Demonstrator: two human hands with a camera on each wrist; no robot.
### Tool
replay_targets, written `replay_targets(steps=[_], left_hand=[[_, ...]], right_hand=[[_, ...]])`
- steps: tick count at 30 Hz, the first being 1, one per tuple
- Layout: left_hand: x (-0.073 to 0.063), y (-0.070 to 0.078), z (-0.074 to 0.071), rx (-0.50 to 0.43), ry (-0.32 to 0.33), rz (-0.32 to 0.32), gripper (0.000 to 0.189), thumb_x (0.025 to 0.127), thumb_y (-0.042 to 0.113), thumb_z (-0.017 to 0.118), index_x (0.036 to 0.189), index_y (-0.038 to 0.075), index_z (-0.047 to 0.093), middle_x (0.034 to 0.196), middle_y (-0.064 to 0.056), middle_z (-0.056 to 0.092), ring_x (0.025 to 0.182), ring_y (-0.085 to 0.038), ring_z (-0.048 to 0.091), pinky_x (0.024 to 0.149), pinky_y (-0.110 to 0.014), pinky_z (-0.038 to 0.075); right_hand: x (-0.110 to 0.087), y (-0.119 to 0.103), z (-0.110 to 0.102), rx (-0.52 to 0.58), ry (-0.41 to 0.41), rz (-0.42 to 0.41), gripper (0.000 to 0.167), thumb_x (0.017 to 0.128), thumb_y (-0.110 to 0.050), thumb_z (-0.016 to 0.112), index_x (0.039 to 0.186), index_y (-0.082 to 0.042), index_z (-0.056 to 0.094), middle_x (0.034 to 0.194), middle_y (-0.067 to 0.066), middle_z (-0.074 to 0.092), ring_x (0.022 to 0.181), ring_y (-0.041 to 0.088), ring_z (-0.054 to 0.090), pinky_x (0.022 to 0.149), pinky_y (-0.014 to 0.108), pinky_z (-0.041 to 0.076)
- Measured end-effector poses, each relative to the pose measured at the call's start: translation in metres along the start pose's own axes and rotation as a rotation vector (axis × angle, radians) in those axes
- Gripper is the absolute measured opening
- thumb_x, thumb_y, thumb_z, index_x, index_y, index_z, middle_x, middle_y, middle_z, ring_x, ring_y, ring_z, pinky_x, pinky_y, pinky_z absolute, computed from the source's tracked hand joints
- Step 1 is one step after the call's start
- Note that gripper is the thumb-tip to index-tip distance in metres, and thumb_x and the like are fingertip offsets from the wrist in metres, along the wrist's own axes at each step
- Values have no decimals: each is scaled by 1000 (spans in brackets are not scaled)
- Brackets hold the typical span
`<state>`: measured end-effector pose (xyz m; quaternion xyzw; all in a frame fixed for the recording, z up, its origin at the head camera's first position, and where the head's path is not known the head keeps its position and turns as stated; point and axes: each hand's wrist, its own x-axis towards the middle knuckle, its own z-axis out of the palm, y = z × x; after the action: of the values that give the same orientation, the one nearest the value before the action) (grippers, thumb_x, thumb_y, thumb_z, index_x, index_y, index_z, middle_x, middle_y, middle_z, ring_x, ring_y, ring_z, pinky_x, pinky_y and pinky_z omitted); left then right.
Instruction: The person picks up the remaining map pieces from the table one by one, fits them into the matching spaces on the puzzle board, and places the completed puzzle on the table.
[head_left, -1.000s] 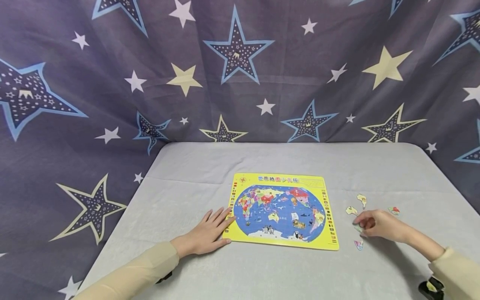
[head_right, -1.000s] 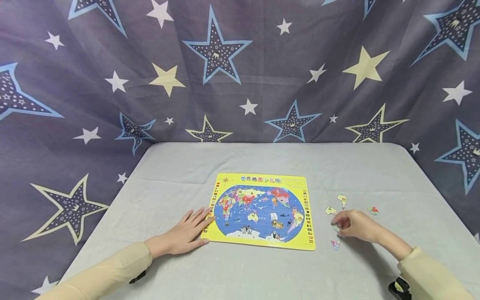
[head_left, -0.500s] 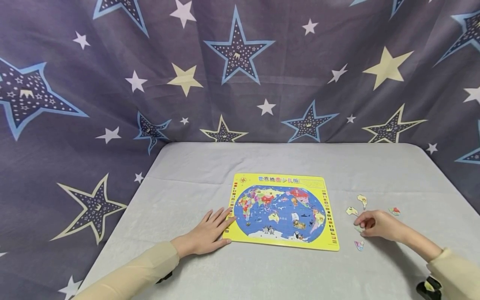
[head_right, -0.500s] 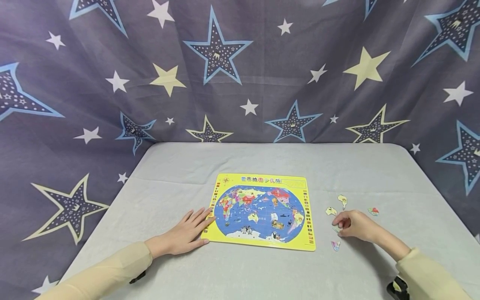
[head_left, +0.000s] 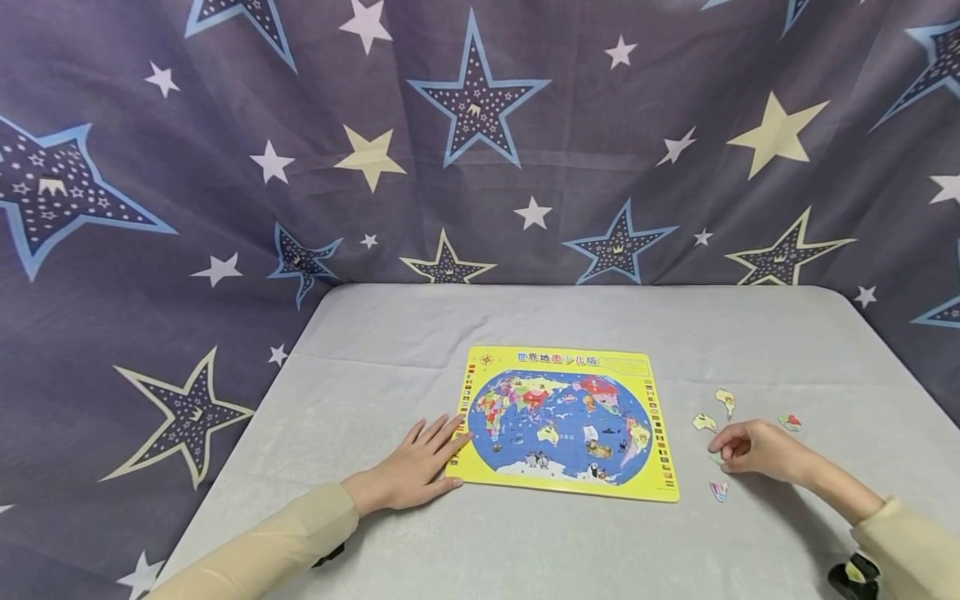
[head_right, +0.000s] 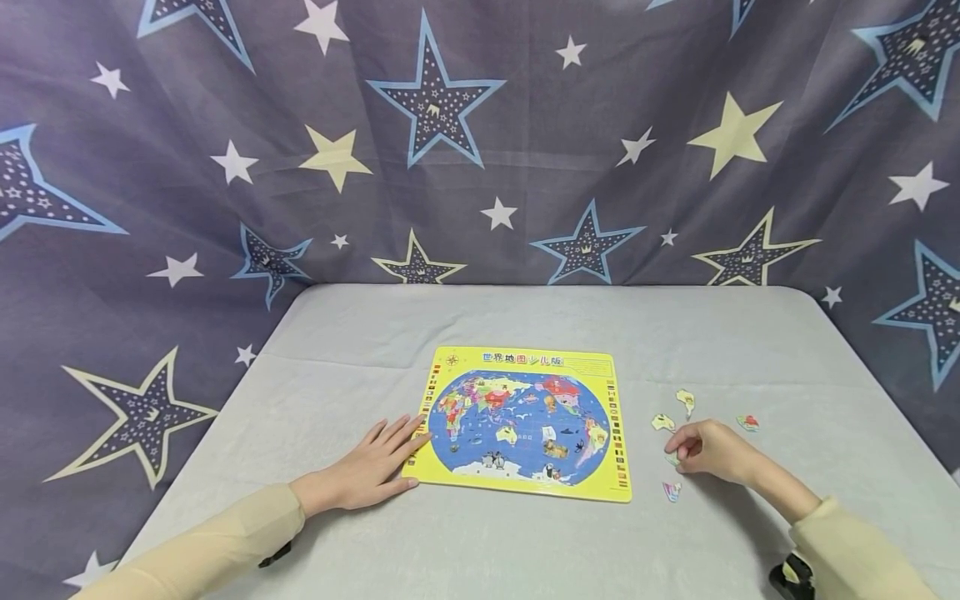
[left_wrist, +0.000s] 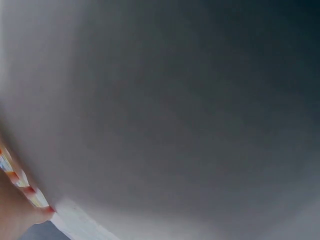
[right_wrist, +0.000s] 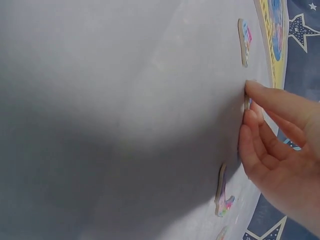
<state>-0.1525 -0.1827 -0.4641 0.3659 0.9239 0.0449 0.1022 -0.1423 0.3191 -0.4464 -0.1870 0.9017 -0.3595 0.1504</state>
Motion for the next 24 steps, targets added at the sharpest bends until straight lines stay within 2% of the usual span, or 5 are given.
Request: replay_targets(steps=[5,12,18,24], left_hand=[[0,-1,1,8,3,2,64,91,54,28,143,19,16,149,-6,7,135,-26,6,105,-50,9],[-1,1,0,0,6,7,63,91,53,29,143,18,17,148,-7,9,134,-27,8,104,-51,10],[-1,0,0,8,5,5,64,91,53,28,143,19,17,148,-7,8,134,-27,7,104,-51,10],[-1,0,1,2,3,10,64,91,53,28,143,19,16,148,-6,8,135,-26,6,104,-51,9]], right_hand=[[0,-1,0,21,-8,1,16,72,-3,68,87,2,64,73,-3,56,62,-1,45,53,19,42],[0,3,1,53,-33,-56,15,73,0,66,87,4,63,71,-4,54,62,-2,45,53,19,42],[0,2,1,68,-48,-48,13,75,-1,66,87,3,63,71,-1,55,63,-2,45,54,19,42],[0,4,-1,70,-55,-114,10,75,4,63,85,2,62,72,-3,56,65,0,48,54,19,44]])
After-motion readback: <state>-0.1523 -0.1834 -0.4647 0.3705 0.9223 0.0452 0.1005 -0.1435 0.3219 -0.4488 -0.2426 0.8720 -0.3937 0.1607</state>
